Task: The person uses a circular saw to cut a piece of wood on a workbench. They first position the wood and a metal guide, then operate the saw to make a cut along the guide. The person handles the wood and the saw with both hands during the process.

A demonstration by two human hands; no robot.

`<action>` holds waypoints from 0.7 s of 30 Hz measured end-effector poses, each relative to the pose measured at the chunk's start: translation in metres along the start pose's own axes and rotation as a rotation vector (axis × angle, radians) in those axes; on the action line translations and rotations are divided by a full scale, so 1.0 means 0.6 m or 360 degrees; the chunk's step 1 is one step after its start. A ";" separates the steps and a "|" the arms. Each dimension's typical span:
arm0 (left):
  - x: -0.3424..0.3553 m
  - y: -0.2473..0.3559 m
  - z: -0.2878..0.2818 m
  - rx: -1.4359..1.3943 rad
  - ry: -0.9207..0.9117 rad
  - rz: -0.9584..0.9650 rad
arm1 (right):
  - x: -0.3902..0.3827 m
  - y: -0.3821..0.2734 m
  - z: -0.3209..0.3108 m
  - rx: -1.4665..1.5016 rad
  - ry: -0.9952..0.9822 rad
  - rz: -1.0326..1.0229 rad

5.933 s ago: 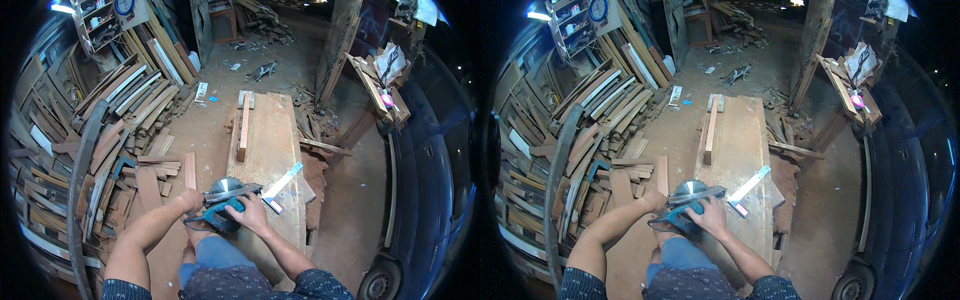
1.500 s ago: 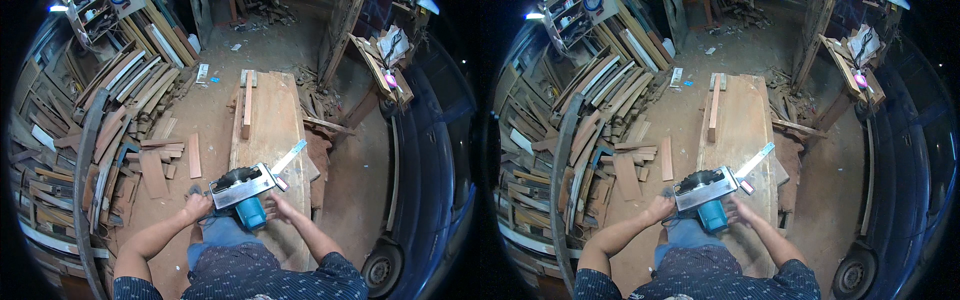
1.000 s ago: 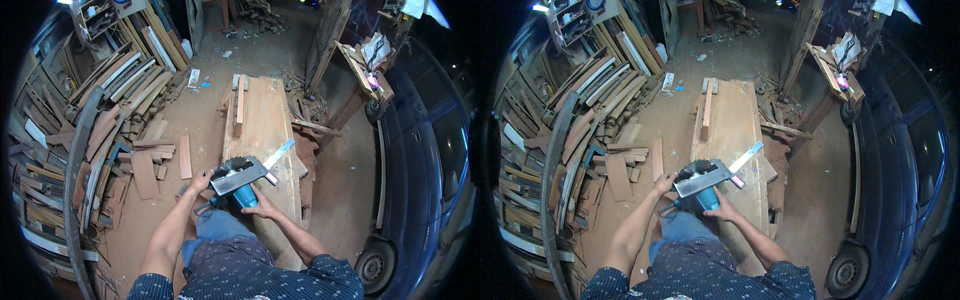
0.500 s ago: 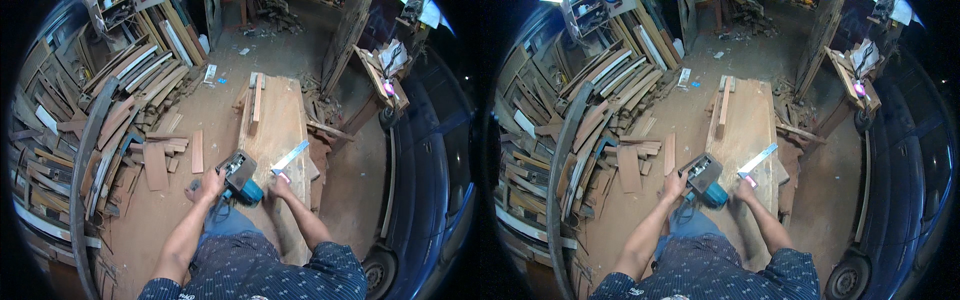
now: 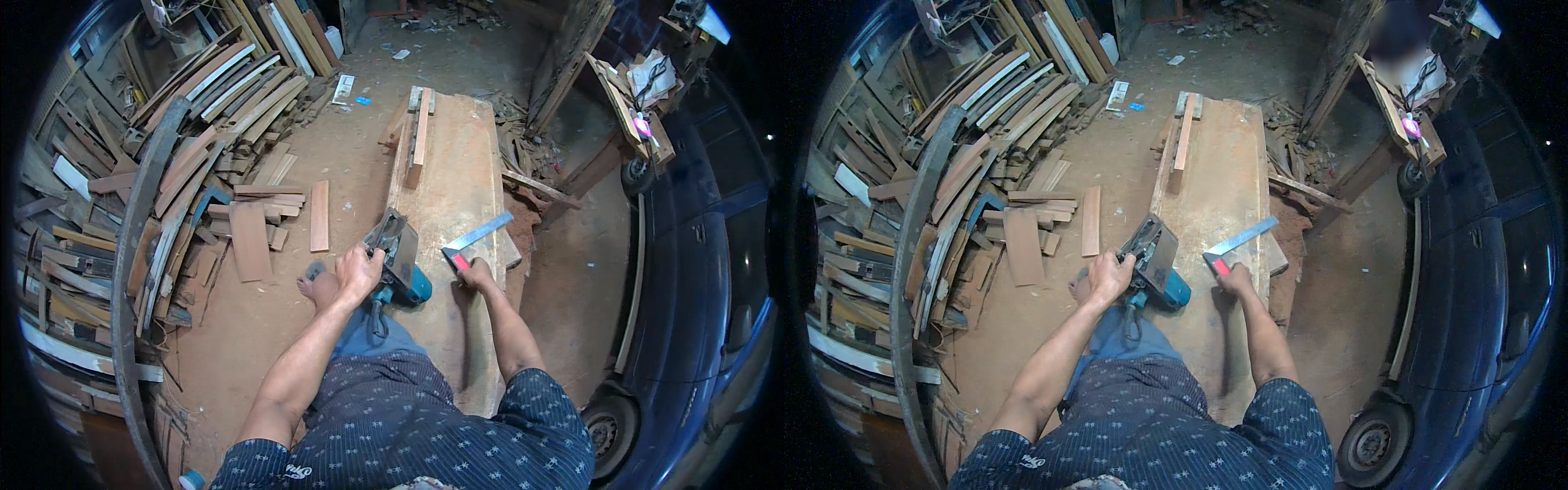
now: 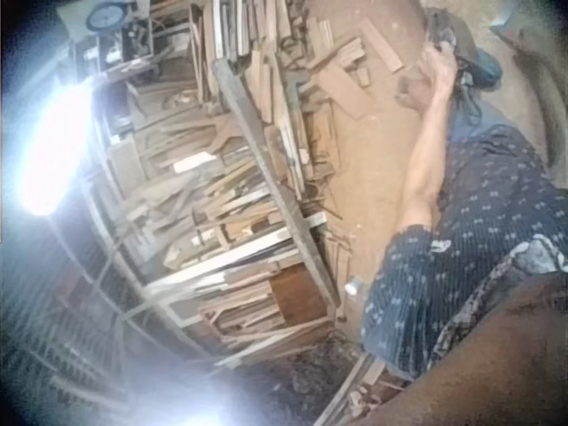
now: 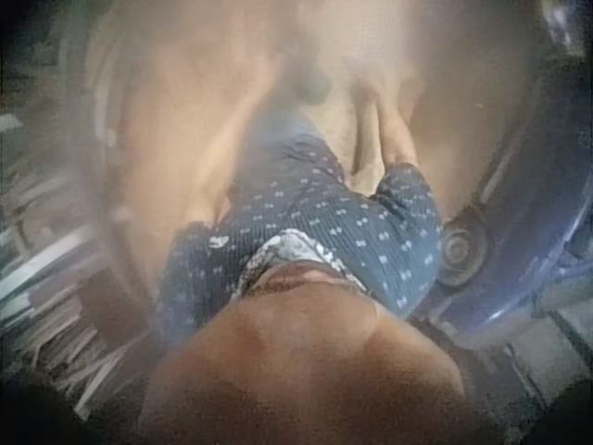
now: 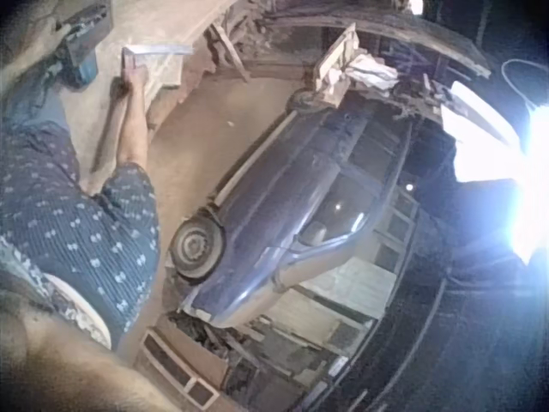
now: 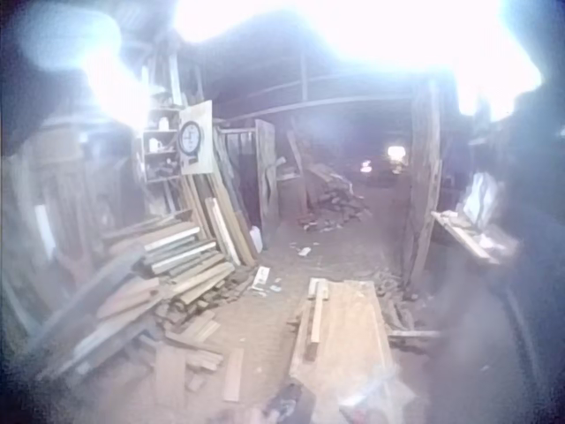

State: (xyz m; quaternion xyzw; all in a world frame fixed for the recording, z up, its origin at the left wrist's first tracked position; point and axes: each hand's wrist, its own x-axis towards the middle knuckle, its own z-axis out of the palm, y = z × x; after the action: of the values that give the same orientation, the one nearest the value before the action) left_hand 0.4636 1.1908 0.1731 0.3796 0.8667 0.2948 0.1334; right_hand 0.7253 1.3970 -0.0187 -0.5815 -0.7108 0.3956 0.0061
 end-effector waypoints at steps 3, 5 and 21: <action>0.011 -0.013 0.006 0.0049 -0.0093 -0.0119 | -0.017 -0.043 -0.019 0.0835 -0.0458 0.0376; 0.029 -0.033 0.031 0.0012 -0.0098 -0.0130 | -0.014 -0.022 -0.013 0.1121 -0.0411 0.0557; -0.032 -0.088 -0.011 -0.0203 -0.0142 0.0011 | -0.036 -0.115 0.097 0.0714 0.0092 -0.0820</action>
State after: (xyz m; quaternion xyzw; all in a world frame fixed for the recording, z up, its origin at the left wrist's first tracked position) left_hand 0.4428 1.1457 0.1458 0.3861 0.8380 0.3327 0.1947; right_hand 0.6487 1.3459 -0.0096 -0.3779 -0.7293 0.5108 0.2538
